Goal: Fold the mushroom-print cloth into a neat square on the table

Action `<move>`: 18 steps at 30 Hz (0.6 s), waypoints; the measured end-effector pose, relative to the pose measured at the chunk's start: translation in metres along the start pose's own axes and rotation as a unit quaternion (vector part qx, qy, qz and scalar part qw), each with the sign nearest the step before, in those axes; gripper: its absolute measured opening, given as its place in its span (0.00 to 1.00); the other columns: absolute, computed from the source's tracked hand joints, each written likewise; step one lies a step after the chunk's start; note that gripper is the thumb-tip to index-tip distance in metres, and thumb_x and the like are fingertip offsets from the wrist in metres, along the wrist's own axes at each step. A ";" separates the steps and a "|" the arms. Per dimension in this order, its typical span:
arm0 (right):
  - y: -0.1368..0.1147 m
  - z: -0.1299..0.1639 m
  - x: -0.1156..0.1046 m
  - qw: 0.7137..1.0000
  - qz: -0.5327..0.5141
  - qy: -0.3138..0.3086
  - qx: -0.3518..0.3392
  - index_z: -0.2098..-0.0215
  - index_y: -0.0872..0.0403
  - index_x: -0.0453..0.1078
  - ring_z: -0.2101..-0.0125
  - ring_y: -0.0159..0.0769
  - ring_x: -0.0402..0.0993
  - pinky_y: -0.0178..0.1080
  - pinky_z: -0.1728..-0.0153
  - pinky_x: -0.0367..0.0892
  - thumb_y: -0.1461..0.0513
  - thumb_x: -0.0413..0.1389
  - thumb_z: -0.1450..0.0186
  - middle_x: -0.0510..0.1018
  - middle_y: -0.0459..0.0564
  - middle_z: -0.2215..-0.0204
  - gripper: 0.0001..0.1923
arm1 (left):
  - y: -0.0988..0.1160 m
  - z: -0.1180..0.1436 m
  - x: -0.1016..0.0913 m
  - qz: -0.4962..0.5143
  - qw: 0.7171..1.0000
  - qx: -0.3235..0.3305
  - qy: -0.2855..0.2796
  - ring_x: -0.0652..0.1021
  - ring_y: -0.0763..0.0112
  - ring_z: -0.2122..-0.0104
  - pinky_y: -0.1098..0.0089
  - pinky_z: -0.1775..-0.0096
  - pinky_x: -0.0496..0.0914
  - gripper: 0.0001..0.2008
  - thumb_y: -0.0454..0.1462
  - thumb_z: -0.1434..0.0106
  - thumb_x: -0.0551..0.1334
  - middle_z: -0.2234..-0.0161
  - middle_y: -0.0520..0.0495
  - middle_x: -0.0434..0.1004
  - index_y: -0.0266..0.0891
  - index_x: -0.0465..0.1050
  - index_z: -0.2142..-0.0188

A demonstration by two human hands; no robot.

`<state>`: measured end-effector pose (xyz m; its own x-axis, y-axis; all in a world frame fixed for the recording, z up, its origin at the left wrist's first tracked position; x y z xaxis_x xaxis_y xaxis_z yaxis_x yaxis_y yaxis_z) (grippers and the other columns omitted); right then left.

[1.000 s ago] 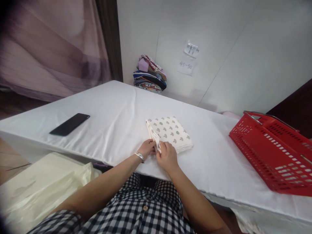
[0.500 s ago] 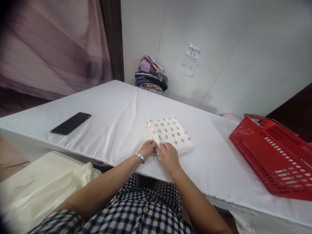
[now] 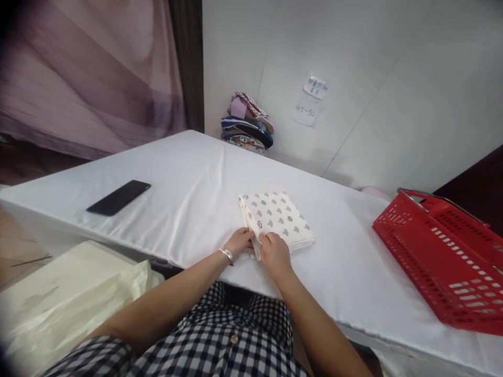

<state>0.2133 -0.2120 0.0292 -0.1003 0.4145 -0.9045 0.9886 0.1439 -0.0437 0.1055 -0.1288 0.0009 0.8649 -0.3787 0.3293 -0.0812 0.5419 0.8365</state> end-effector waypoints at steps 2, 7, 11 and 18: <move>-0.001 0.001 0.000 1.000 -0.018 0.006 0.006 0.59 0.54 0.69 0.66 0.39 0.65 0.39 0.66 0.62 0.68 0.47 0.39 0.70 0.52 0.67 0.13 | 0.000 0.001 0.000 0.006 1.000 0.000 -0.001 0.76 0.67 0.79 0.63 0.72 0.74 0.08 0.35 0.44 0.58 0.78 0.49 0.71 0.35 0.63 0.64; -0.009 0.009 0.002 0.999 -0.035 0.003 0.014 0.51 0.58 0.64 0.60 0.44 0.65 0.44 0.61 0.63 0.58 0.52 0.39 0.69 0.57 0.59 0.19 | 0.001 0.003 0.001 -0.003 1.000 -0.006 0.016 0.75 0.68 0.80 0.66 0.74 0.73 0.07 0.35 0.43 0.56 0.79 0.50 0.71 0.36 0.63 0.64; -0.010 0.016 0.009 0.999 -0.032 0.015 0.012 0.45 0.58 0.58 0.54 0.47 0.63 0.47 0.56 0.62 0.60 0.50 0.38 0.67 0.59 0.52 0.24 | 0.006 -0.001 -0.002 -0.010 1.000 -0.027 0.009 0.77 0.67 0.77 0.63 0.69 0.74 0.07 0.35 0.43 0.56 0.77 0.49 0.73 0.36 0.64 0.64; -0.009 0.018 0.014 0.998 -0.060 0.032 -0.004 0.47 0.58 0.63 0.54 0.45 0.64 0.47 0.55 0.63 0.64 0.48 0.38 0.69 0.58 0.54 0.21 | 0.033 -0.044 -0.015 -0.054 0.995 0.024 0.081 0.76 0.70 0.75 0.71 0.68 0.71 0.06 0.31 0.45 0.58 0.76 0.47 0.75 0.35 0.70 0.67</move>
<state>0.2053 -0.2235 0.0088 -0.2246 0.4507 -0.8640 0.9684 0.2020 -0.1464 0.1112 -0.0723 0.0041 0.9379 -0.3055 0.1642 -0.0028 0.4668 0.8843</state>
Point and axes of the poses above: each hand's wrist, its own z-axis away from the middle knuckle, its own x-axis out of the palm, y = z × x, the point moved 1 cm from there along -z, towards the middle knuckle
